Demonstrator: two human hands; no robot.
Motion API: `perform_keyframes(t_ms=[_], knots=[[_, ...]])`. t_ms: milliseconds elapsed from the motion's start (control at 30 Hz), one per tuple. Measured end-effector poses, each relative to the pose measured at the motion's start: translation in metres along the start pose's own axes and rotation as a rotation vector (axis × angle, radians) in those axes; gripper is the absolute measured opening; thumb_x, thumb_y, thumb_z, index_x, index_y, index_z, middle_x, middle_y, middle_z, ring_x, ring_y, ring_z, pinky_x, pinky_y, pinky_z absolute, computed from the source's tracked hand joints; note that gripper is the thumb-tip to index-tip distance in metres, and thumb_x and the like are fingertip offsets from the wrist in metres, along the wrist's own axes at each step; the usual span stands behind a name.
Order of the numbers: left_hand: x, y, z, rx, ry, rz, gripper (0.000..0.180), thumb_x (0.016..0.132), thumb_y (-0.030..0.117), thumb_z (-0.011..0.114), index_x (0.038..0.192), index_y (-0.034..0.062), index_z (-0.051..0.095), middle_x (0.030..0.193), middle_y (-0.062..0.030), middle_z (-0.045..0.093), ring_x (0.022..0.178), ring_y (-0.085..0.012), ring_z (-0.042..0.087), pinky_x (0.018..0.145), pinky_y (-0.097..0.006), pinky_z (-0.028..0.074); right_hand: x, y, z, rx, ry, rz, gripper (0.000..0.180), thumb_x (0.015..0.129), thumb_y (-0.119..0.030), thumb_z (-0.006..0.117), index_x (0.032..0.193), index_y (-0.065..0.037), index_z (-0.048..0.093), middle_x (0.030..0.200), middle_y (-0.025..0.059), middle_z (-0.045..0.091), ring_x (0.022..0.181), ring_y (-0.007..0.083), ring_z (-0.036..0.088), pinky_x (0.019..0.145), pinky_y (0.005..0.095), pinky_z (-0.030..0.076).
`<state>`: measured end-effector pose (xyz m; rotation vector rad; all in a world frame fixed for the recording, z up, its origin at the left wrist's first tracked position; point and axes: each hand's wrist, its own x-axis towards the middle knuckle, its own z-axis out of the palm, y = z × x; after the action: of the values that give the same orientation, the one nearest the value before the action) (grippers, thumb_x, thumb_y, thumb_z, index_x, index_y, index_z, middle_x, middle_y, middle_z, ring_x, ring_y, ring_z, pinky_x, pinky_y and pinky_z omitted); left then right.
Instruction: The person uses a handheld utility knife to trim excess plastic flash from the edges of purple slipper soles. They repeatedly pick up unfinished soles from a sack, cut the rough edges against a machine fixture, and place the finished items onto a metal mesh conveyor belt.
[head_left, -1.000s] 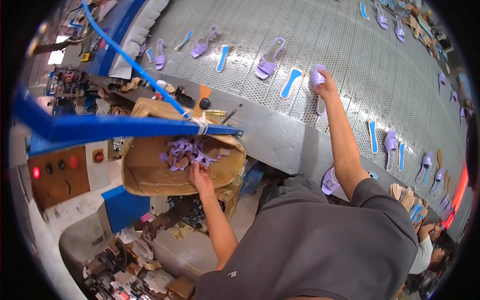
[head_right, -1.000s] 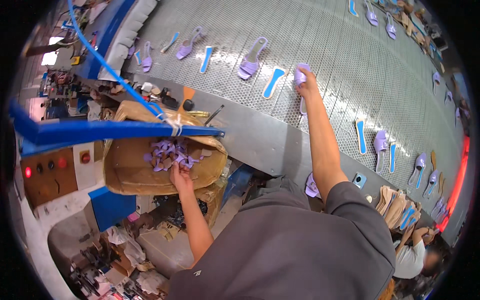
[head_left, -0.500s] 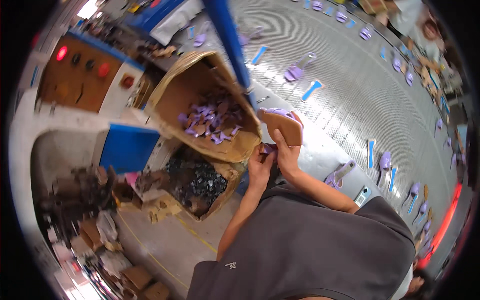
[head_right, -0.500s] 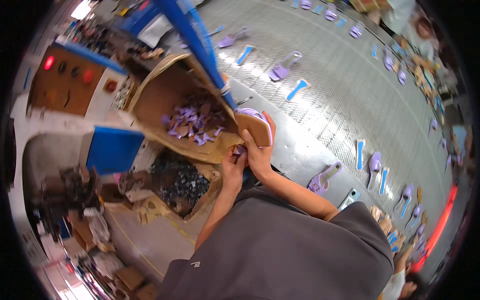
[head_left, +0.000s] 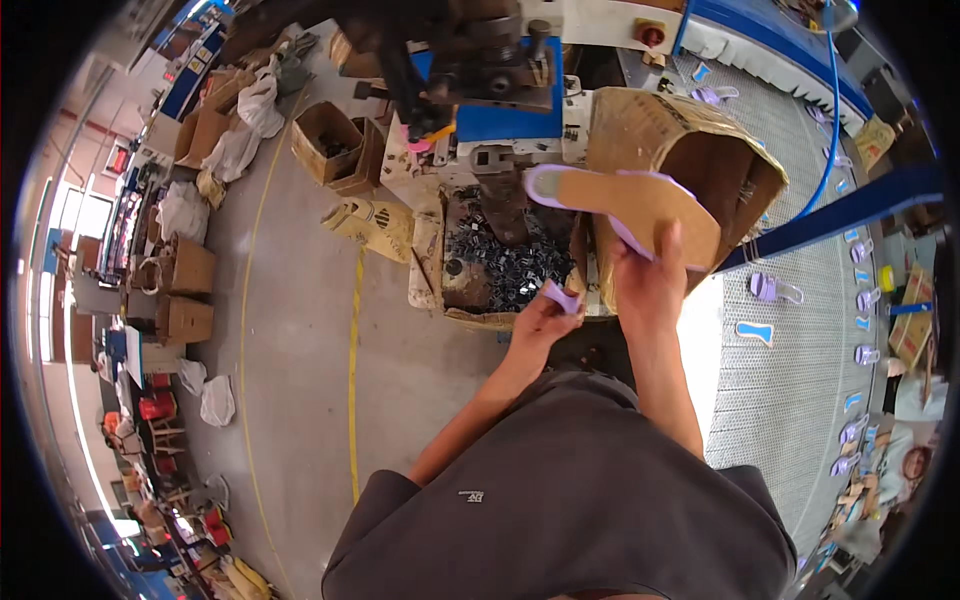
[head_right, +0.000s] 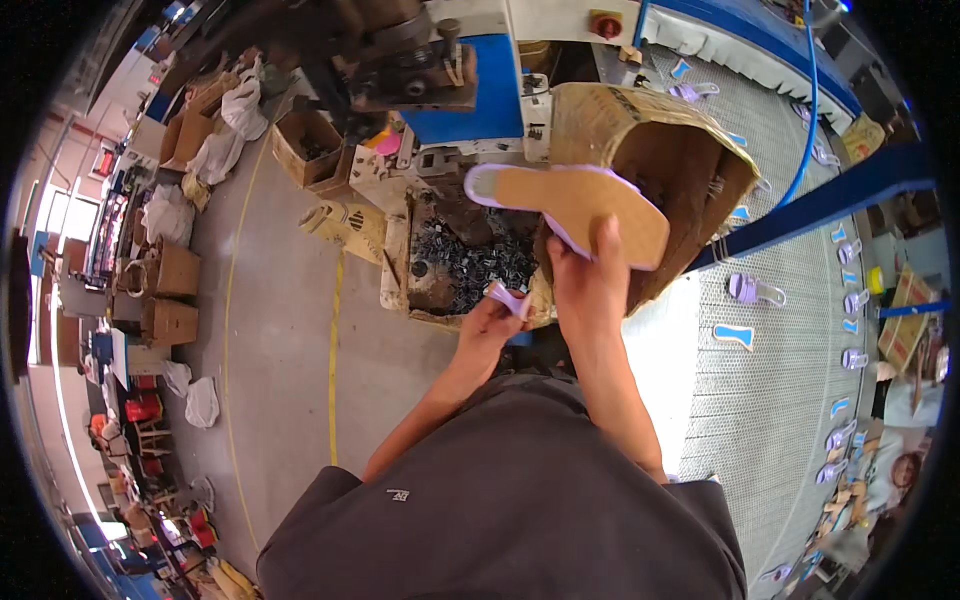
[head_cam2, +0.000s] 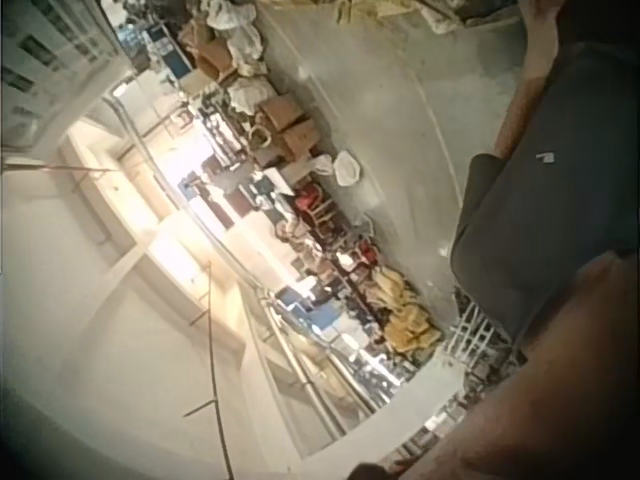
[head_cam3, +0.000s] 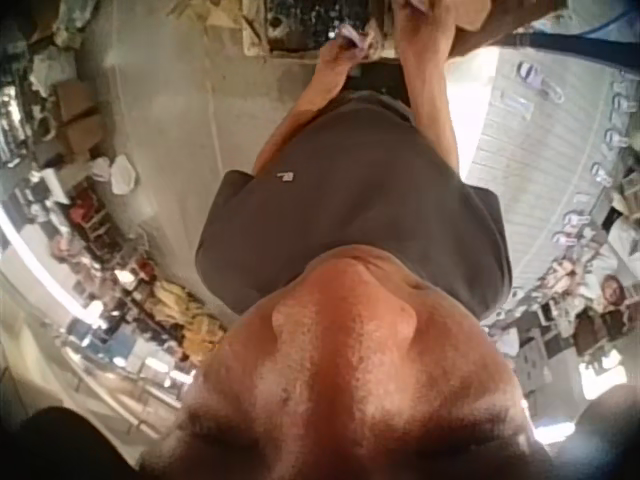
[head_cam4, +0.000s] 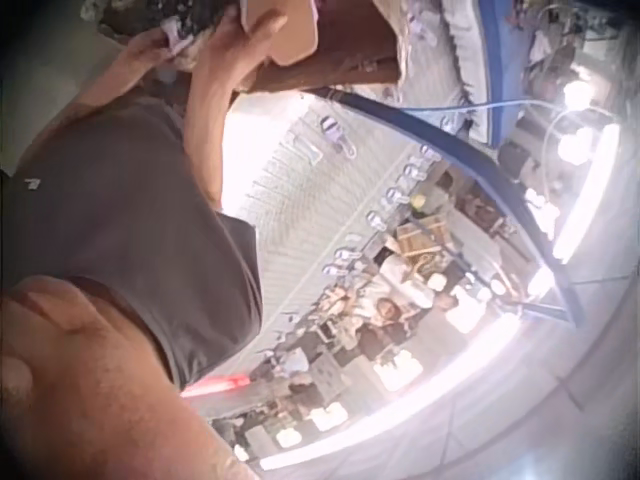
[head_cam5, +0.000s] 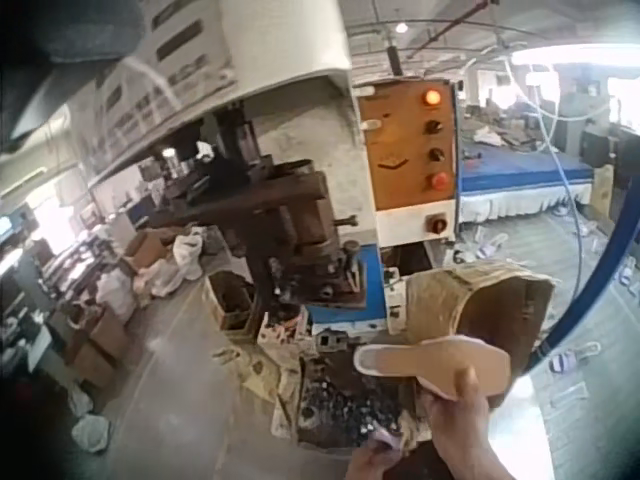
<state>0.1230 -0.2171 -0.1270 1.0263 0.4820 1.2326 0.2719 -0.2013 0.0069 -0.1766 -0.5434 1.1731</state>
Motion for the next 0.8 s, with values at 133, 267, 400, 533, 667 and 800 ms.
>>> perform_keyframes(t_ms=[133, 267, 400, 533, 667, 800], knots=[[-0.009, 0.025, -0.046, -0.029, 0.059, 0.12, 0.043, 0.094, 0.009, 0.064, 0.133, -0.0021, 0.049, 0.124, -0.0114, 0.059, 0.117, -0.0202, 0.058, 0.1, -0.036, 0.048, 0.039, 0.058, 0.02, 0.117, -0.011, 0.215, 0.037, 0.098, -0.033, 0.061, 0.127, -0.011, 0.054, 0.121, 0.0056, 0.062, 0.106, 0.0211, 0.06, 0.076, 0.0345, 0.051], [-0.009, 0.046, -0.071, -0.014, 0.106, 0.193, 0.047, 0.093, 0.011, 0.066, 0.135, -0.0004, 0.047, 0.125, -0.0118, 0.059, 0.116, -0.02, 0.057, 0.101, -0.036, 0.046, 0.055, 0.087, 0.016, 0.118, 0.039, 0.273, 0.033, 0.1, -0.034, 0.057, 0.12, -0.007, 0.057, 0.113, 0.0081, 0.065, 0.098, 0.0208, 0.062, 0.072, 0.0338, 0.053], [0.024, 0.093, -0.084, 0.253, 0.091, 0.356, 0.051, 0.091, 0.013, 0.07, 0.135, 0.0012, 0.047, 0.126, -0.0118, 0.058, 0.117, -0.0202, 0.056, 0.101, -0.036, 0.045, 0.065, 0.09, 0.016, 0.046, 0.083, 0.284, 0.032, 0.102, -0.032, 0.054, 0.12, -0.006, 0.055, 0.11, 0.01, 0.066, 0.094, 0.0207, 0.064, 0.07, 0.0331, 0.054], [0.075, 0.175, -0.088, 1.109, 0.139, 0.733, 0.058, 0.084, 0.01, 0.074, 0.135, 0.0015, 0.048, 0.127, -0.013, 0.058, 0.118, -0.0265, 0.057, 0.102, -0.039, 0.043, 0.074, 0.092, 0.019, -0.009, 0.103, 0.294, 0.033, 0.1, -0.032, 0.058, 0.121, -0.007, 0.055, 0.11, 0.008, 0.065, 0.093, 0.0194, 0.064, 0.064, 0.0314, 0.054], [0.114, 0.208, -0.087, 1.134, 0.051, 0.629, 0.058, 0.084, 0.01, 0.073, 0.135, 0.0008, 0.047, 0.129, -0.015, 0.057, 0.123, -0.0305, 0.054, 0.105, -0.039, 0.04, 0.08, 0.093, 0.015, -0.016, 0.081, 0.321, 0.032, 0.099, -0.032, 0.059, 0.121, -0.01, 0.054, 0.109, 0.0058, 0.065, 0.093, 0.0181, 0.063, 0.062, 0.0309, 0.051], [0.137, 0.202, -0.098, 0.963, -0.069, 0.528, 0.059, 0.086, 0.005, 0.071, 0.137, 0.0017, 0.042, 0.136, -0.0166, 0.051, 0.128, -0.0265, 0.05, 0.109, -0.039, 0.037, 0.083, 0.093, 0.017, -0.037, 0.113, 0.315, 0.031, 0.098, -0.032, 0.06, 0.121, -0.011, 0.054, 0.109, 0.0049, 0.064, 0.093, 0.0178, 0.063, 0.062, 0.0305, 0.051]])
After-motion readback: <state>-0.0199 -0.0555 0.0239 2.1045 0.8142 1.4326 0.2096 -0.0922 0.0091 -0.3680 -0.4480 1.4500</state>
